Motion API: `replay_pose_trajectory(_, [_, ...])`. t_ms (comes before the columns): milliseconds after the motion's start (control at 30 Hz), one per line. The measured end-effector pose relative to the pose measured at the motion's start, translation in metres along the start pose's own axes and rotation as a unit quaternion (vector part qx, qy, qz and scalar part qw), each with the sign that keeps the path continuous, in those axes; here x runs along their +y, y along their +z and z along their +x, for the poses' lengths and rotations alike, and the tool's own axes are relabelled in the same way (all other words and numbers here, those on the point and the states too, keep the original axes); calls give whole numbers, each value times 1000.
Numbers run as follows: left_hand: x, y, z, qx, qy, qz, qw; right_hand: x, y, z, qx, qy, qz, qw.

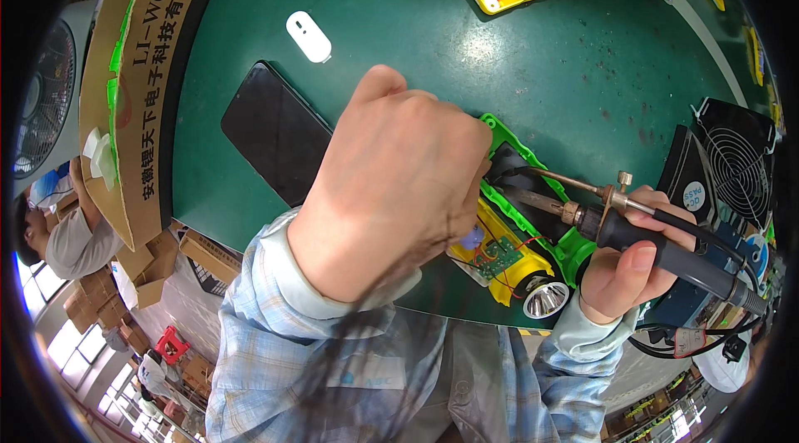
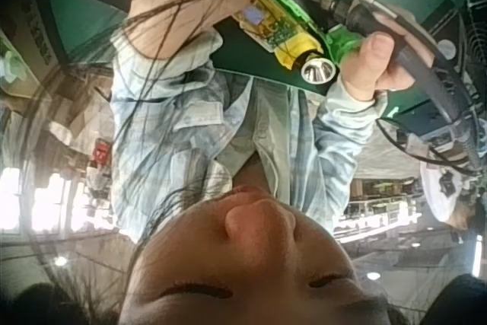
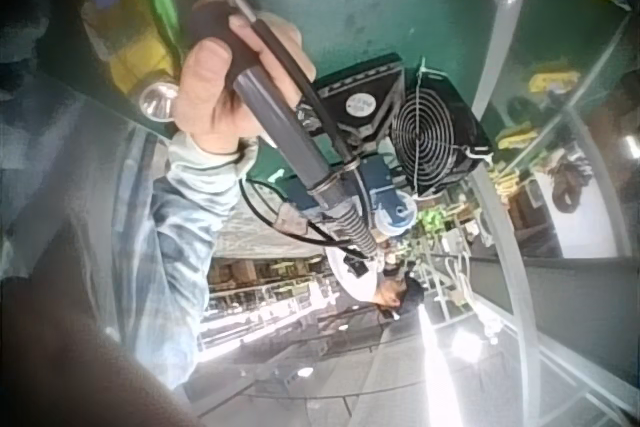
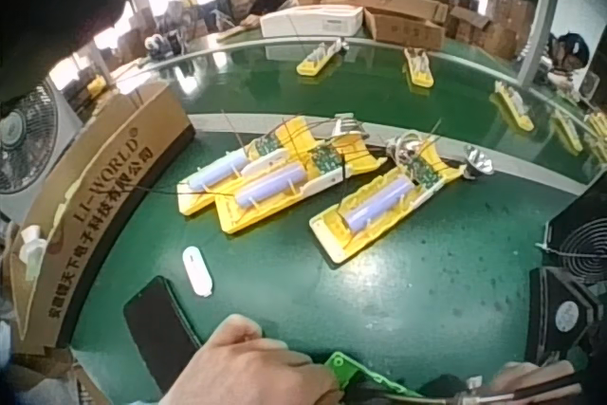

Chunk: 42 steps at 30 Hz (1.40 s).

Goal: The person solders internal wiring and components for hand-held flashlights, connecting circuit boards and batteries within flashlight casings using a soldering iron.

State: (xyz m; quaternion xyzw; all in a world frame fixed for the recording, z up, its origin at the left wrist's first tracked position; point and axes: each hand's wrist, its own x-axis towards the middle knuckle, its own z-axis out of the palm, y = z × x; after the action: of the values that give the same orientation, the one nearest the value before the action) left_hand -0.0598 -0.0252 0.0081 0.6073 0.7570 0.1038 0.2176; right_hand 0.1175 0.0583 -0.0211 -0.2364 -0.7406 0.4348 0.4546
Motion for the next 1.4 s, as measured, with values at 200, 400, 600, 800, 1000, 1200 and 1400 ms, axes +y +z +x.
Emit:
replay_pose_trajectory(200, [-1,0,-1,7,10,-20,1000,0,1,-1,21,12,-7,1000])
replay_pose_trajectory(400, [0,-1,-1,4,2,2,1000,-1,3,-1,24,12,3,1000])
replay_pose_trajectory(600, [2,0,0,3,-11,0,1000,-2,2,-1,21,12,6,1000])
replay_pose_trajectory(800, [2,1,0,5,-16,5,1000,-1,2,0,19,14,-1,1000])
replay_pose_trajectory(1000, [2,3,0,19,-12,-2,1000,-4,4,4,4,4,-27,1000])
replay_pose_trajectory(1200, [1,1,-1,-7,-15,-16,1000,-1,3,-2,8,11,-8,1000])
replay_pose_trajectory(1400, [0,2,-1,3,-6,-10,1000,-1,3,-1,4,8,-6,1000])
